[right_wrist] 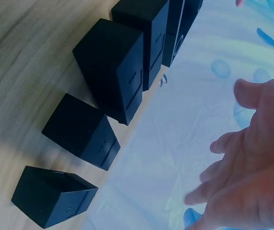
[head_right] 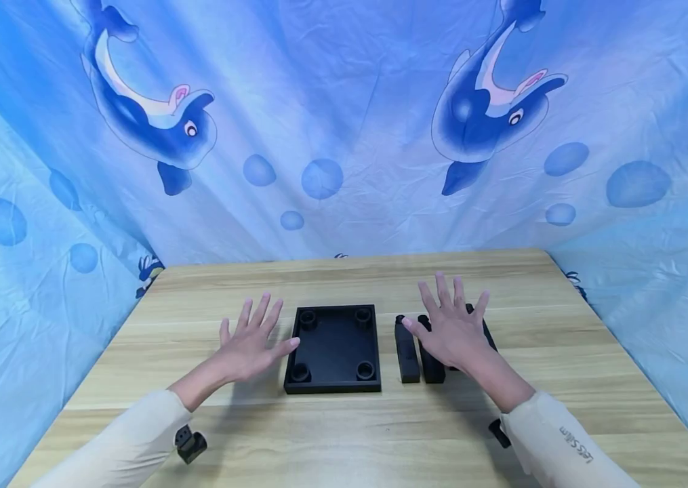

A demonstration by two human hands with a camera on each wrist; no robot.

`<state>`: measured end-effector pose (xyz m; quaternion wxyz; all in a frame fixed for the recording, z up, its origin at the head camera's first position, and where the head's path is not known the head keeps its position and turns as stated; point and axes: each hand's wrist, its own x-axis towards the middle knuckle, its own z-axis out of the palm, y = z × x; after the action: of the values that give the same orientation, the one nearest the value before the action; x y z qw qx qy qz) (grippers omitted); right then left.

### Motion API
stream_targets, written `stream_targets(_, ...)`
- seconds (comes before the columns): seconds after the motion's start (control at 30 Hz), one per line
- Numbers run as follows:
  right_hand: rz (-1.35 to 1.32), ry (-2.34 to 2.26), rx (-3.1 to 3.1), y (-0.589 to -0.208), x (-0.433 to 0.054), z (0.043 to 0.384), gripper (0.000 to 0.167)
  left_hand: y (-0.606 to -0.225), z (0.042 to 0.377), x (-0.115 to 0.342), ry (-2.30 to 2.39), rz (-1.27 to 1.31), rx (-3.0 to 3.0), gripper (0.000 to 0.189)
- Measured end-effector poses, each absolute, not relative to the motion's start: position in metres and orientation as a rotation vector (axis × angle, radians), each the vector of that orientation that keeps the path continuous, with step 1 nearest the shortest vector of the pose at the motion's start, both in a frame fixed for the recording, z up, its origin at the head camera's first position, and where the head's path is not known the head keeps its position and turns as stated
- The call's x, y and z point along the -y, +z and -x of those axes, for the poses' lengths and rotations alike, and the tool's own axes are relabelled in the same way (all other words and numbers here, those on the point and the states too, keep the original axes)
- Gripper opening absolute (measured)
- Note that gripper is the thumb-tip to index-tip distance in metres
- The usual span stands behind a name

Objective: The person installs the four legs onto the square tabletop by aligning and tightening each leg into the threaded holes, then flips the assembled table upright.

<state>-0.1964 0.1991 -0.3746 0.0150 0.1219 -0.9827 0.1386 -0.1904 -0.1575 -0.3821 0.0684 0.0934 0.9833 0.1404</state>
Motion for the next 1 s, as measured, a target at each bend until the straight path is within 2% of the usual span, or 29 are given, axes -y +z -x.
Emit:
stream_targets(0.3,-0.430,0.425,3.060,-0.375,-0.191,0.191,0.077,-0.389,0.185,0.163,0.553,-0.358,-2.982,0.089)
stream_targets(0.7,-0.477,0.376,3.027,-0.378,-0.187,0.192,0.072,-0.396,0.186,0.168,0.875,-0.461,-2.938,0.081)
stream_targets(1.0,-0.602,0.334,2.910,-0.382,-0.191,0.192,0.063,-0.402,0.186,0.175,0.935,-0.526,-2.854,0.080)
